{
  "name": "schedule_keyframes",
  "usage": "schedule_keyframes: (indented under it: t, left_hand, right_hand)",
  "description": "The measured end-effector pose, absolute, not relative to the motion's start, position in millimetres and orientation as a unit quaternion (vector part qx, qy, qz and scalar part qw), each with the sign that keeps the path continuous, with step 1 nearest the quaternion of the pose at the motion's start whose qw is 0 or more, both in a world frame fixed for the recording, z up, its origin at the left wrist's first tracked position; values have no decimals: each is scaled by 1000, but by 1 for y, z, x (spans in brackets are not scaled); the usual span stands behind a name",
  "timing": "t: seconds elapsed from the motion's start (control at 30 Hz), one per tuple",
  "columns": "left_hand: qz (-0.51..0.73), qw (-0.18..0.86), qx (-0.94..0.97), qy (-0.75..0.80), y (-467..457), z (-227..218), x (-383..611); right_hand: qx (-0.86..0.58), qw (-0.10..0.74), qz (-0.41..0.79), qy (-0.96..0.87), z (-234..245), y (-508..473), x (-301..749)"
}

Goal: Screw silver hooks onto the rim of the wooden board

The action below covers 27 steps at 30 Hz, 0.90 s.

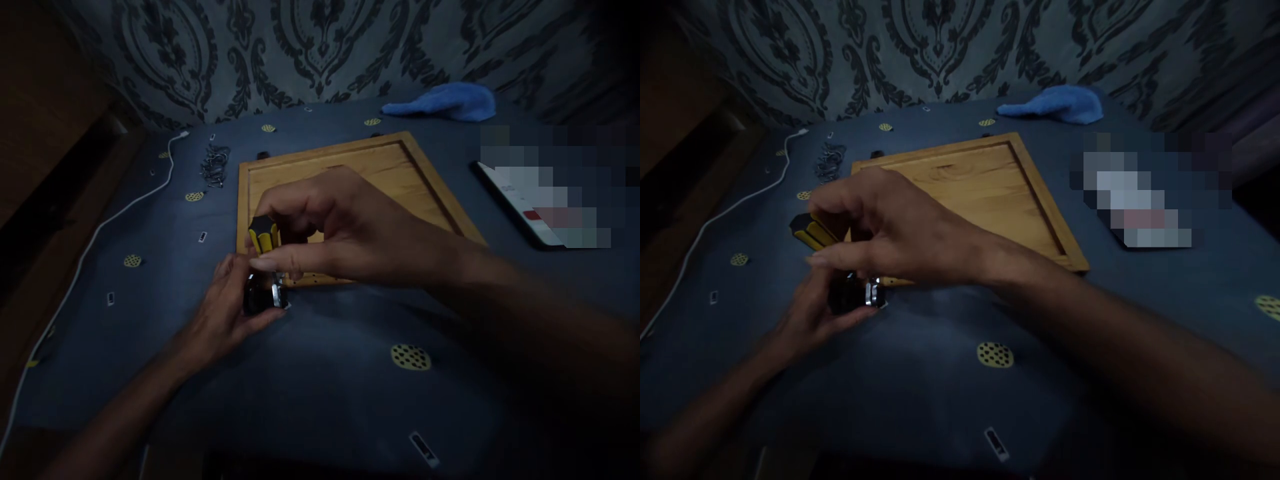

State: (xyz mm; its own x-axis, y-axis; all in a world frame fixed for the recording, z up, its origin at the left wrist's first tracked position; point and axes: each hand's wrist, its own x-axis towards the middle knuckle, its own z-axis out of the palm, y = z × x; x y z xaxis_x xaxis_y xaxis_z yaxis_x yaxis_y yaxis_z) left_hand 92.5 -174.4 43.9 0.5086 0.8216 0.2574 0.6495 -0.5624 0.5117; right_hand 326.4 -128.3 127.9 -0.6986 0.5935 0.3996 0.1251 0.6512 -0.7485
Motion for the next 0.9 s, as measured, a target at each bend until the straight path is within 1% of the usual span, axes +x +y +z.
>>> schedule_keyframes:
  t: [0.23,0.37,0.47,0.8,0.9]
  left_hand:
    - [237,183,844,445,-175,44,93]
    - [236,212,836,448,-174,48,95]
    - [235,227,832,449,-174,47,95]
    - [231,209,839,447,-174,45,93]
    - [230,215,831,457,-174,45,92]
  right_hand:
    - [-299,413,186,-840,113,-138,312]
    - [-332,463,146,-809,116,-142,312]
    - [-336,448,148,-815,119,-143,314]
    - [-331,392,156,-844,110,-135,311]
    - [-326,391,158,-846,109,-135,310]
